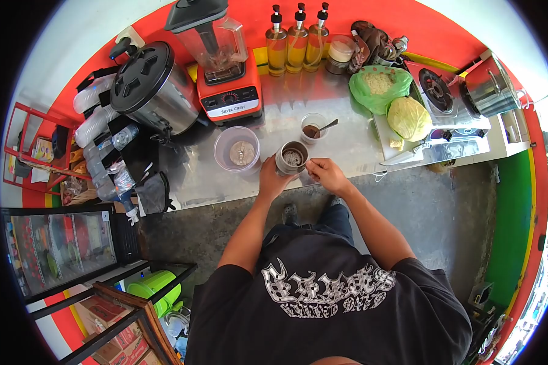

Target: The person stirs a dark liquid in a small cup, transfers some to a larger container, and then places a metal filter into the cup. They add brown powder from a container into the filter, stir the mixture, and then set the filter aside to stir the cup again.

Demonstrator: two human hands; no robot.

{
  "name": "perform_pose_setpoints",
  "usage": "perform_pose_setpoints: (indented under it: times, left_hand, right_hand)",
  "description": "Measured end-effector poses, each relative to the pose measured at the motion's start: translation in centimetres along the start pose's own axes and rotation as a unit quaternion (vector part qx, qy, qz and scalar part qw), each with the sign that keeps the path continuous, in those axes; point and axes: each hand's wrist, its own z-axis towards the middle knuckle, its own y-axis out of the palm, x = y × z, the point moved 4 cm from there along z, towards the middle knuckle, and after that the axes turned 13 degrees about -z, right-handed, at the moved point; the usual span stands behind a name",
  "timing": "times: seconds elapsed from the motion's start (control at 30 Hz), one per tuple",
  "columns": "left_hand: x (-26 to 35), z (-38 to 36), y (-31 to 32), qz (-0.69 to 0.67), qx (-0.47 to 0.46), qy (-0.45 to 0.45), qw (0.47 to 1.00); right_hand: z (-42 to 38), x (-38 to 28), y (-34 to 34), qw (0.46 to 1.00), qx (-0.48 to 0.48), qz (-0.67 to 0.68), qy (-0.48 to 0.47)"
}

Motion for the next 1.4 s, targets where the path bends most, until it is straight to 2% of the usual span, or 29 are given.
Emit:
perform_pose_setpoints:
  times: [0.13,0.2,0.23,0.3,0.33,0.4,0.43,0.53,0.83,0.9,1.0,1.13,1.23,1.3,1.4]
  left_hand:
    - [-0.1,-0.2,0.1,0.006,0.007,0.007,1.000]
    - [0.0,-0.1,0.0,0.014,0.011,0.019,1.000]
    - [-0.1,-0.1,0.1,0.022,0.013,0.032,0.999]
    - [-0.4,0.2,0.3,-0.012,-0.005,0.008,1.000]
    - [-0.6,0.3,0.4,-0.046,-0.023,-0.015,0.999]
    - [-0.2,0.0,0.2,-0.014,-0.012,0.002,1.000]
    - [0.3,0.0,0.0,0.019,0.000,0.020,1.000]
    - [-0.3,-0.1,0.1,0.018,-0.008,-0.007,1.000]
    - [0.0,-0.1,0.1,0.008,-0.007,-0.008,1.000]
    - [0.1,-0.1,0.1,0.011,-0.001,-0.001,1.000]
    - [-0.1,-0.2,0.1,0.010,0.007,0.007,1.000]
    - [-0.3,0.0,0.1,0.011,0.000,0.012,1.000]
    - [-0.3,-0.1,0.1,0.005,0.010,0.014,1.000]
    - [-0.1,0.1,0.0,0.008,0.006,0.016,1.000]
    - [0.5,-0.1,0.0,0.009,-0.002,0.000,1.000]
  right_hand:
    - [0.1,0.2,-0.2,0.998,0.019,0.055,-0.004]
    - [-0.1,-0.3,-0.4,0.996,0.052,-0.068,-0.033]
    - [-0.3,-0.6,-0.4,0.996,0.052,-0.068,-0.032]
    - [-0.5,-1.0,0.0,0.999,0.014,0.046,0.002]
    - [-0.3,-0.7,0.0,0.999,0.015,0.046,0.002]
    - [0.0,-1.0,-0.1,0.996,0.057,-0.063,-0.039]
    - [-0.1,-1.3,-0.1,0.996,0.057,-0.063,-0.039]
    - [-0.1,-1.4,0.2,0.997,0.046,-0.061,-0.023]
    - [0.0,-0.8,-0.2,0.993,0.063,-0.092,-0.025]
    - [0.2,-0.9,-0.4,0.988,0.115,-0.095,-0.033]
    - [0.3,-0.8,-0.2,0.995,0.073,-0.065,-0.005]
    - [0.1,-1.6,-0.5,0.983,0.119,-0.137,-0.040]
    - [0.2,-1.7,-0.4,0.993,0.076,-0.084,-0.027]
    - [-0.2,-2.4,-0.6,0.982,0.105,-0.153,-0.042]
    - [-0.2,-2.1,-0.5,0.992,0.072,-0.102,-0.032]
